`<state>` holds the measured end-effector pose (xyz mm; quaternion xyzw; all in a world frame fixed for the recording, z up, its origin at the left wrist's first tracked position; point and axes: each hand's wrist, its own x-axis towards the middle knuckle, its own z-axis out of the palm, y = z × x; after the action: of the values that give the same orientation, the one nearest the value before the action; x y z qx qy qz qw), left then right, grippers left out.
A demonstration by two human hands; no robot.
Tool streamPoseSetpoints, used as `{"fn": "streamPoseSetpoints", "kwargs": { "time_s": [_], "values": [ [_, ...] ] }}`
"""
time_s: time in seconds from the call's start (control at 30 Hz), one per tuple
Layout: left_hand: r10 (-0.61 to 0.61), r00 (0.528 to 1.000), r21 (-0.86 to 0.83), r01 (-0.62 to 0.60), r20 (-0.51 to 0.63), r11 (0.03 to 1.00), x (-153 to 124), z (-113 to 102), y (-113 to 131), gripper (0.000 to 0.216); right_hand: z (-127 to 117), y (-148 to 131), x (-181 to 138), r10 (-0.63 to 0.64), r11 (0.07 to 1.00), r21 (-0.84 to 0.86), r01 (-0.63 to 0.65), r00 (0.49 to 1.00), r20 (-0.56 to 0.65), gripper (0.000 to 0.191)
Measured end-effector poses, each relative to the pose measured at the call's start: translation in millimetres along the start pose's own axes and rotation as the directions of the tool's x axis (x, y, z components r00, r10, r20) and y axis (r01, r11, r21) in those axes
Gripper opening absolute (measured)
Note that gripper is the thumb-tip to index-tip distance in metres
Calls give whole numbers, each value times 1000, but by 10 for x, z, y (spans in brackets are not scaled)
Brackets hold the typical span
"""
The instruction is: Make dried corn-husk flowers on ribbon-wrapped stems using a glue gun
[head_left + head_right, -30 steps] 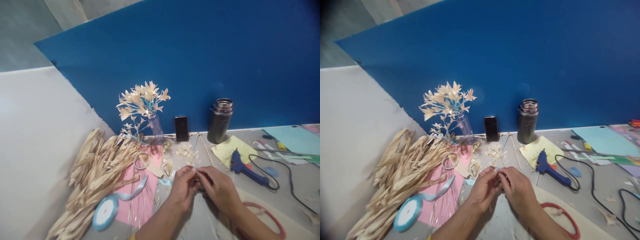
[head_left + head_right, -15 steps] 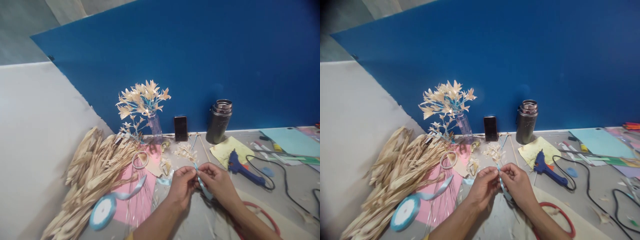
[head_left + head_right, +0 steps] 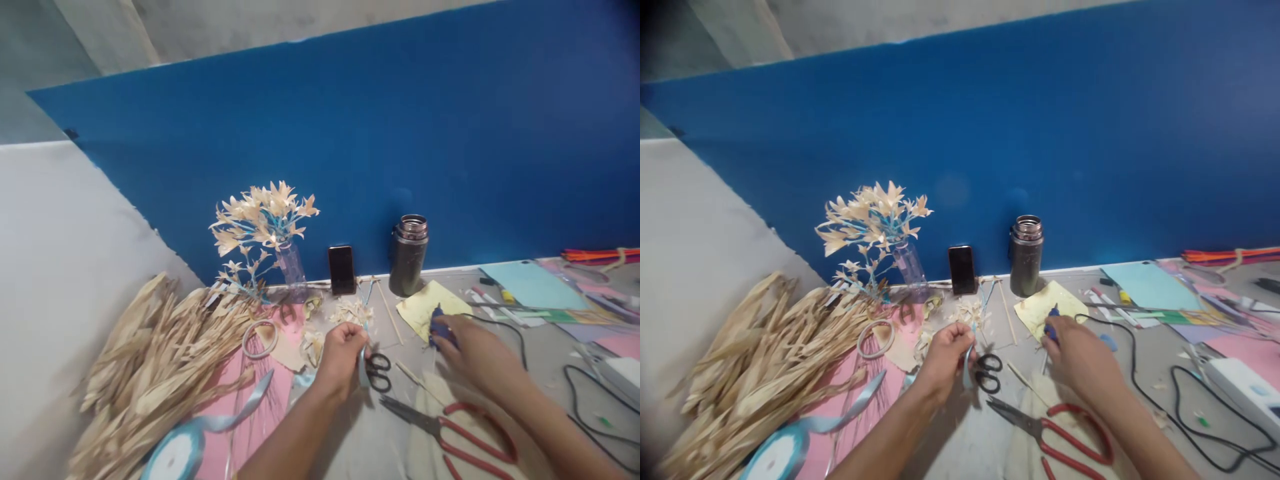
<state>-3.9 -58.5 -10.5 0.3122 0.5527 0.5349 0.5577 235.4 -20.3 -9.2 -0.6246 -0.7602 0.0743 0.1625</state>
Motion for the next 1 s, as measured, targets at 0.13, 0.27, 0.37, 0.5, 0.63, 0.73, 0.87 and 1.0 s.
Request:
{"fn": "streamPoseSetpoints", "kwargs": {
  "time_s": [0.13, 0.27, 0.37, 0.5, 0.63, 0.73, 0.87, 1.0],
  "values": [
    [-25, 997, 45, 22, 70, 999, 354, 216, 31, 20, 99, 477, 71, 18, 952, -306, -4, 999, 41, 29],
    [-116, 976, 37, 111, 183, 993, 748, 611, -59, 20, 256, 555, 74, 33, 952, -305, -3, 995, 92, 27],
    [-148, 963, 64, 137, 228, 989, 973, 817, -154, 23, 304, 512, 41, 45, 967, -252, -26, 997, 70, 28],
    [-151, 955, 94, 131, 256, 987, 1147, 848, -280, 27, 300, 539, 8, 33, 990, -140, -27, 999, 40, 27],
    [-141, 954, 107, 116, 263, 987, 1237, 769, -391, 28, 243, 719, 13, 55, 996, 74, -53, 998, -26, 25],
    [-138, 955, 104, 114, 262, 988, 1263, 745, -435, 28, 175, 870, 24, 155, 936, 329, -127, 986, -59, 33],
    [-90, 971, 81, 73, 223, 994, 1220, 763, -426, 23, 147, 901, -2, 276, 740, 641, -203, 961, -14, 44],
    [-36, 987, 83, 23, 154, 996, 1127, 804, -370, 13, 226, 737, -54, 273, 695, 689, -206, 962, 12, 51]
  ]
}}
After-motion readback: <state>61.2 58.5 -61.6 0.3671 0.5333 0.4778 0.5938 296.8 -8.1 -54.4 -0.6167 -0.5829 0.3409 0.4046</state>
